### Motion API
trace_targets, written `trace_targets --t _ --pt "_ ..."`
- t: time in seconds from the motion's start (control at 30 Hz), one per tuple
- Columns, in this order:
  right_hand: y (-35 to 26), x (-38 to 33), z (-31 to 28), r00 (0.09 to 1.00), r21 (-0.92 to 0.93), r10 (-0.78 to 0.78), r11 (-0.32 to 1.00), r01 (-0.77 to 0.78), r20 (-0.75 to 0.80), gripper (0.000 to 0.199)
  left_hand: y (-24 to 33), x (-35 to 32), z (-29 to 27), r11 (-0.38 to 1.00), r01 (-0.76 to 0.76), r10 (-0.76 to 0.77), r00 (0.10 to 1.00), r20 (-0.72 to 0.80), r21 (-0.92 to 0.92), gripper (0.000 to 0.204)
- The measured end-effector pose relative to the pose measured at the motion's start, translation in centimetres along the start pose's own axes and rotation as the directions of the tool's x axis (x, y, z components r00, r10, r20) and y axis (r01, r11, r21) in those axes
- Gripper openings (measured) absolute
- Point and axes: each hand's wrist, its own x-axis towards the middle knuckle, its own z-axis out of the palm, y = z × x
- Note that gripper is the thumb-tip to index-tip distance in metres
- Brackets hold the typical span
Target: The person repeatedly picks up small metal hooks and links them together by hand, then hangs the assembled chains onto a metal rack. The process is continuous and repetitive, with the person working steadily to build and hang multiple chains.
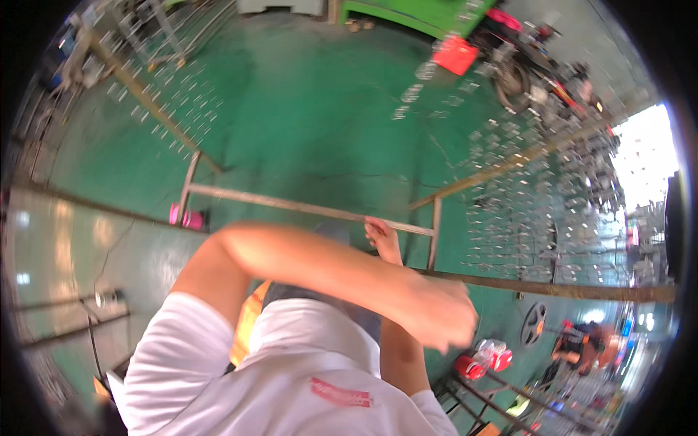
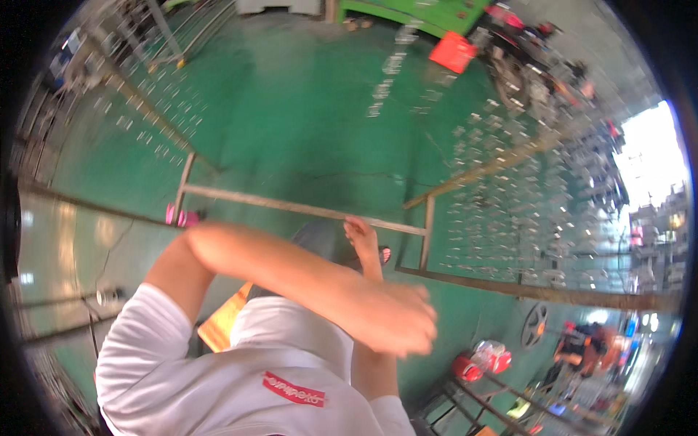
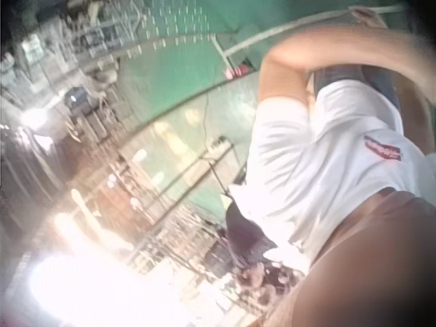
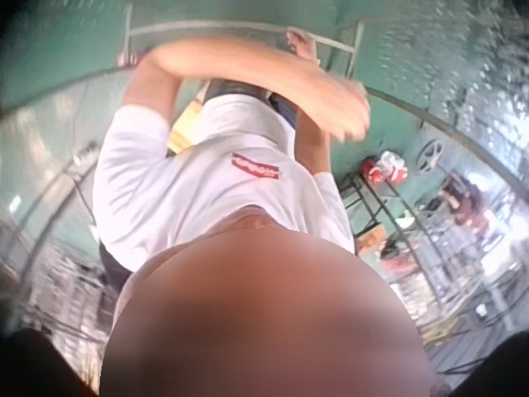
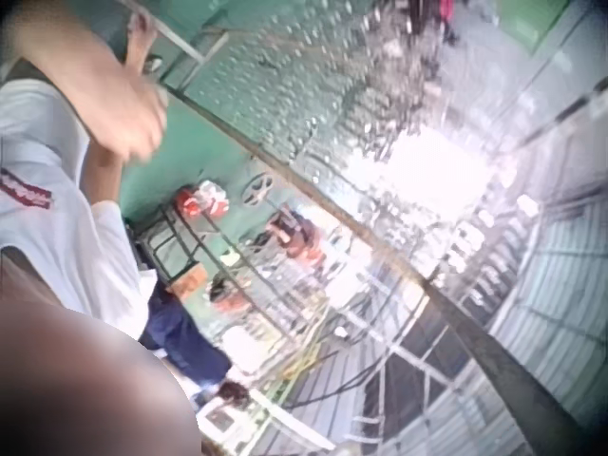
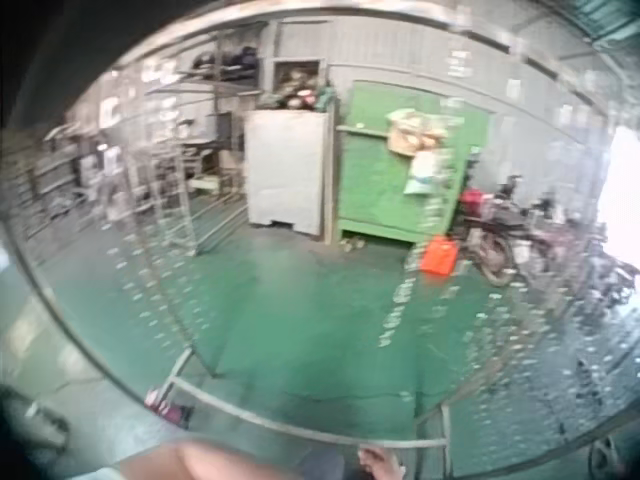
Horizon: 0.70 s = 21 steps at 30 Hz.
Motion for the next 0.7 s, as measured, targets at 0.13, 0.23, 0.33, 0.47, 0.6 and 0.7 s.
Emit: trace_targets --t 0.13,0.23,0.33,0.47,0.6,0.7 --pt "4.2 -5.7 2.5 0.993 -0.330 -0.035 0.941 0.070 0.111 0.029 7.2 7.9 1.5 0.821 -0.467 0.425 0.884 0.195 0.328 0.013" --pt "7.0 -8.9 2.3 0.994 -0.387 0.029 0.922 0.015 0.108 0.028 9.8 10.0 1.6 0.848 -0.375 0.362 0.926 0.108 0.375 0.014" --pt "10.0 -10.9 1.3 0.999 -0.436 0.031 0.899 -0.036 -0.018 0.028 12.3 12.1 3.9 0.819 -0.417 0.421 0.903 0.082 0.395 0.014" --pt "13.1 -12.9 0.2 0.999 -0.390 0.032 0.920 -0.040 -0.027 0.025 16.3 13.6 7.9 0.730 -0.551 0.550 0.825 0.131 0.404 0.015" --pt "16.5 -15.2 1.1 0.999 -0.420 -0.018 0.907 -0.005 -0.052 0.024 20.4 12.9 10.2 0.691 -0.633 0.647 0.757 0.092 0.348 0.016" --pt "16.3 -14.8 2.2 0.998 -0.331 -0.015 0.944 -0.004 -0.055 0.024 20.9 10.4 10.6 0.728 -0.628 0.644 0.764 0.041 0.274 0.017"
